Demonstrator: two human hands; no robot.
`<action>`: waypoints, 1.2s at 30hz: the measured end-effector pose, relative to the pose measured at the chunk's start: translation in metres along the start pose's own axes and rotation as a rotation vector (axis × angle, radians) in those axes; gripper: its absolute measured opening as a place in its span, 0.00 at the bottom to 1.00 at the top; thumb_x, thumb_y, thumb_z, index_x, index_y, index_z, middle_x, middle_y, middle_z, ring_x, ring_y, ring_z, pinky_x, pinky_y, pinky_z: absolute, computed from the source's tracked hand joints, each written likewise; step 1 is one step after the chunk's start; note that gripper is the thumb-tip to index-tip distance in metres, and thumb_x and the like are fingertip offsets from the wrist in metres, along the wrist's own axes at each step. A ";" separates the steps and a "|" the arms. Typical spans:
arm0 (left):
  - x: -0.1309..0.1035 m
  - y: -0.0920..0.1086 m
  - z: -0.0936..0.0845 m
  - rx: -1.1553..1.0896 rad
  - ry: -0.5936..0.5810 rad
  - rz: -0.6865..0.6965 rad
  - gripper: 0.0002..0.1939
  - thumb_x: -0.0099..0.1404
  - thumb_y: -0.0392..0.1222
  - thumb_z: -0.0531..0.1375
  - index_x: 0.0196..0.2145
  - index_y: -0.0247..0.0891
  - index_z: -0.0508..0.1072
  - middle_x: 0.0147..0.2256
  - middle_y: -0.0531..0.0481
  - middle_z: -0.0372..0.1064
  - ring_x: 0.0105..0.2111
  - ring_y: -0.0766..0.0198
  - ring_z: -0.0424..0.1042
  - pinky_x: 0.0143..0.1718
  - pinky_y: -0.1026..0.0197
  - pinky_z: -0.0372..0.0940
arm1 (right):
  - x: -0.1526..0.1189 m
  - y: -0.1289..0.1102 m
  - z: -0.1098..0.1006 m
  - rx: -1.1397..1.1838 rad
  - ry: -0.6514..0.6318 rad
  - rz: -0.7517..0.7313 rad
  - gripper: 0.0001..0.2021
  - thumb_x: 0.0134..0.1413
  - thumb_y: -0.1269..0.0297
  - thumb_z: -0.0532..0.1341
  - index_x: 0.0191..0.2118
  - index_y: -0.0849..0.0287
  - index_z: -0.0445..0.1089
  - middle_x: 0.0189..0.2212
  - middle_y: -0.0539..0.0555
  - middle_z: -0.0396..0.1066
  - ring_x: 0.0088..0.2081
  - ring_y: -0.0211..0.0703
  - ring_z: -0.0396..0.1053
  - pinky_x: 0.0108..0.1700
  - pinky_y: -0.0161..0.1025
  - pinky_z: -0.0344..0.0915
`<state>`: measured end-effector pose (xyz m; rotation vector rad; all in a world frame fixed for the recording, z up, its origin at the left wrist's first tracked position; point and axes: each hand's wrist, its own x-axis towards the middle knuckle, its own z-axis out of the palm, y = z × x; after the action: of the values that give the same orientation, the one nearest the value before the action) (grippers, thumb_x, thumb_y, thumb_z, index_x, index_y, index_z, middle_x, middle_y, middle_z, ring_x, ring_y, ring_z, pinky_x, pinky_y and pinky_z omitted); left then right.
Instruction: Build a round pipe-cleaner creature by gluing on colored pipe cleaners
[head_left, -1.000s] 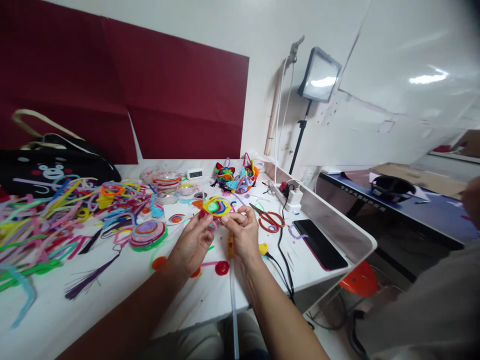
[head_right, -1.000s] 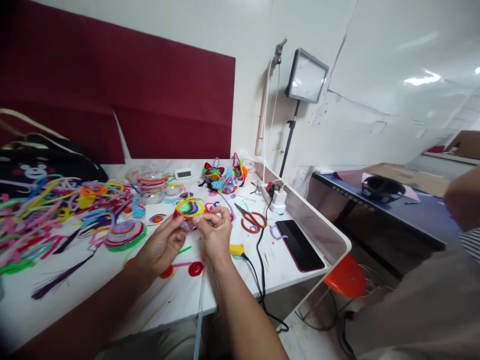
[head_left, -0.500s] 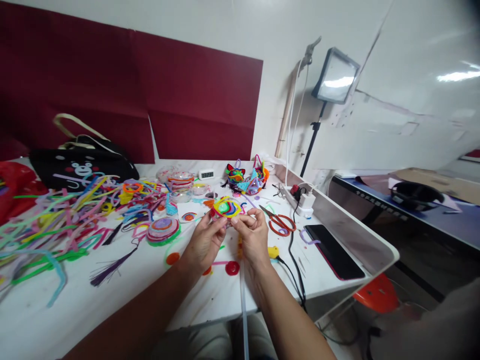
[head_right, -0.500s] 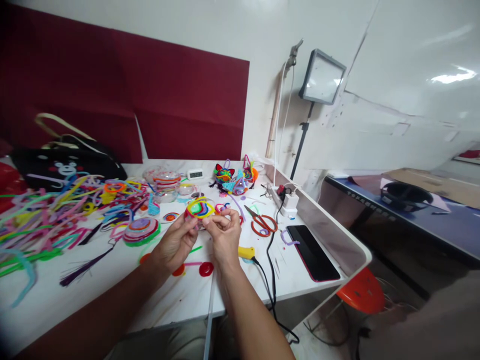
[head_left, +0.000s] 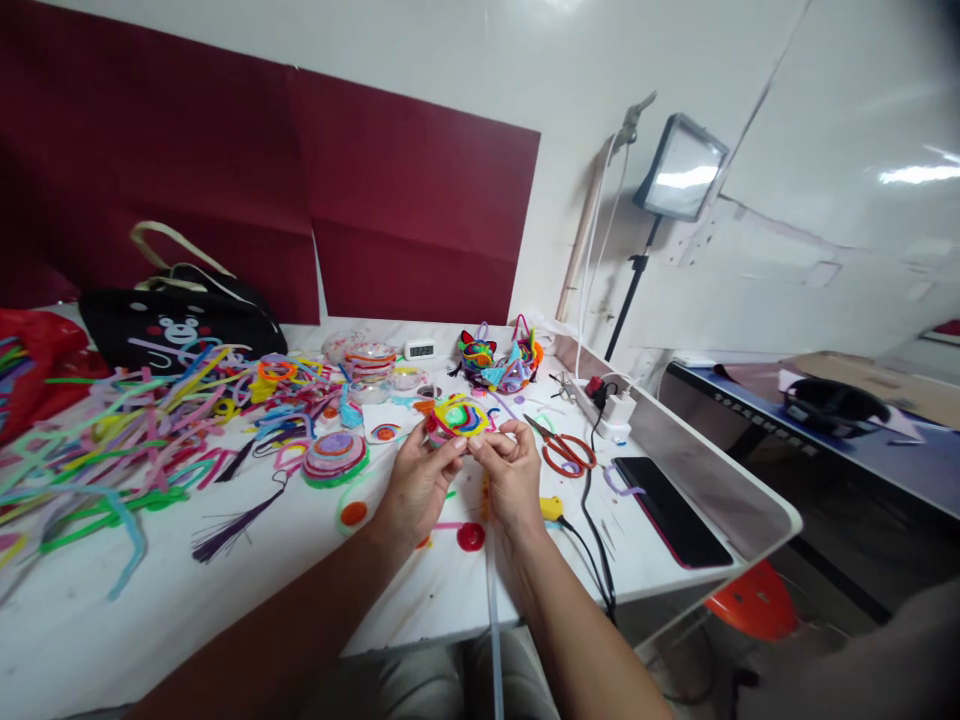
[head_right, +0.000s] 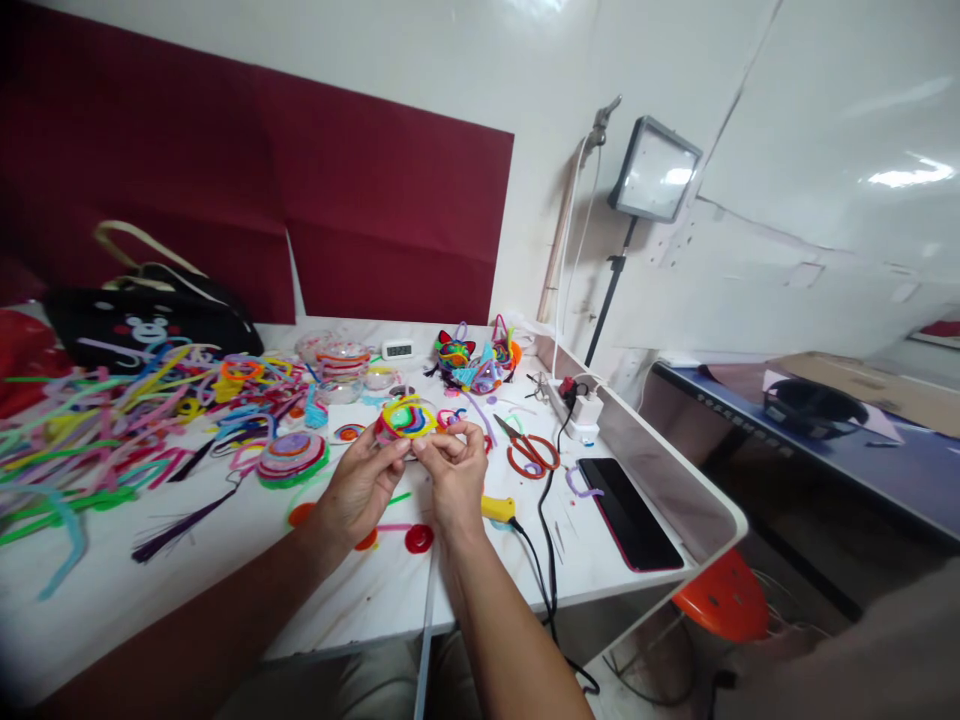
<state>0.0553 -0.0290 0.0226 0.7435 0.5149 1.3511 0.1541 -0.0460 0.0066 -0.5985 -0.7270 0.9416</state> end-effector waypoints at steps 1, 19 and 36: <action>0.000 0.000 0.000 -0.002 -0.003 0.005 0.22 0.46 0.29 0.71 0.40 0.37 0.71 0.30 0.55 0.73 0.25 0.74 0.71 0.24 0.75 0.66 | 0.000 0.000 0.001 -0.006 -0.001 -0.002 0.23 0.41 0.70 0.72 0.37 0.56 0.57 0.25 0.45 0.78 0.27 0.35 0.74 0.37 0.34 0.67; 0.002 0.003 0.004 -0.045 -0.018 -0.001 0.15 0.45 0.27 0.71 0.30 0.34 0.72 0.30 0.52 0.74 0.27 0.73 0.71 0.27 0.74 0.69 | -0.003 -0.005 0.004 -0.103 -0.030 -0.055 0.23 0.43 0.67 0.71 0.41 0.56 0.59 0.24 0.44 0.75 0.26 0.35 0.72 0.34 0.35 0.67; 0.007 0.009 0.005 -0.075 0.064 -0.002 0.12 0.45 0.24 0.69 0.24 0.33 0.71 0.26 0.53 0.71 0.24 0.74 0.68 0.24 0.75 0.67 | -0.025 -0.060 -0.060 -1.386 -0.329 -0.286 0.16 0.49 0.80 0.56 0.42 0.59 0.71 0.42 0.56 0.74 0.45 0.48 0.69 0.47 0.42 0.63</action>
<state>0.0533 -0.0226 0.0332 0.6395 0.5127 1.3886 0.2208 -0.1044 0.0060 -1.4947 -1.7138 0.1295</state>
